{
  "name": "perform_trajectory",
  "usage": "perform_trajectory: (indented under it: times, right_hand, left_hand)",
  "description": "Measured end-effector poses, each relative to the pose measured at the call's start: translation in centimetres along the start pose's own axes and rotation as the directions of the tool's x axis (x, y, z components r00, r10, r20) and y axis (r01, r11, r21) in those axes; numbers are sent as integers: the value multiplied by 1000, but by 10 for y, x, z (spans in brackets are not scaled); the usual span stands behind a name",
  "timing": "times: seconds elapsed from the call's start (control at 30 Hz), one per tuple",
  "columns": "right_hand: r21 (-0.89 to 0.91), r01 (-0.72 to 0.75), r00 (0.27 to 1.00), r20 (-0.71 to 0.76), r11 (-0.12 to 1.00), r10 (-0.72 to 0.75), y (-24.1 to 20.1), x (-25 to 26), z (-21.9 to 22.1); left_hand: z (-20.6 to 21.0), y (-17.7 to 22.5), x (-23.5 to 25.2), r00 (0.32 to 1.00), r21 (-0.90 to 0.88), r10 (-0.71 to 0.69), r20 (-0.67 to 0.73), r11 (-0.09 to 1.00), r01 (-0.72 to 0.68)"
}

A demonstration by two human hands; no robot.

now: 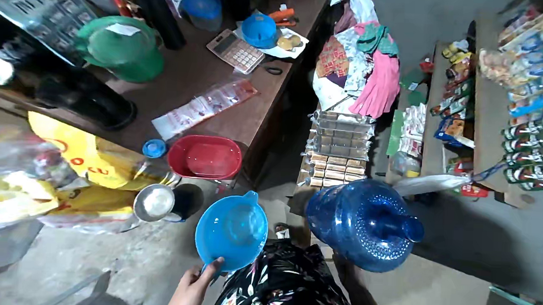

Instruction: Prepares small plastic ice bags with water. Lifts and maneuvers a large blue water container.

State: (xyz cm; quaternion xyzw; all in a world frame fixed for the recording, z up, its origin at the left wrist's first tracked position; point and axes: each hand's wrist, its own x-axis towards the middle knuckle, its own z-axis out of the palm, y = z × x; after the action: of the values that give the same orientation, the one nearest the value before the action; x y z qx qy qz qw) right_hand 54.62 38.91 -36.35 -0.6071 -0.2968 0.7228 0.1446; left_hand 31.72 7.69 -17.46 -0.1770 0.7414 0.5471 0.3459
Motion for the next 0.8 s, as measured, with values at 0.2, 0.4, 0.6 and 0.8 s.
perform_trajectory:
  times: [0.2,0.4,0.6,0.8]
  right_hand:
    - [204,66,992,-116,977,-43,10,9,19]
    - [228,61,993,-114,972,-36,17,8,24]
    - [176,2,973,-226,984,39,21,0,26]
    - [68,-89,979,-180,994,99,43,-27,37]
  left_hand:
    - [-25,11,12,994,61,15,109,998,-22]
    - [-46,32,25,972,221,-29,232,975,-23]
    - [-59,68,36,928,316,-57,369,947,-67]
    - [-48,137,37,871,239,1,492,962,-136]
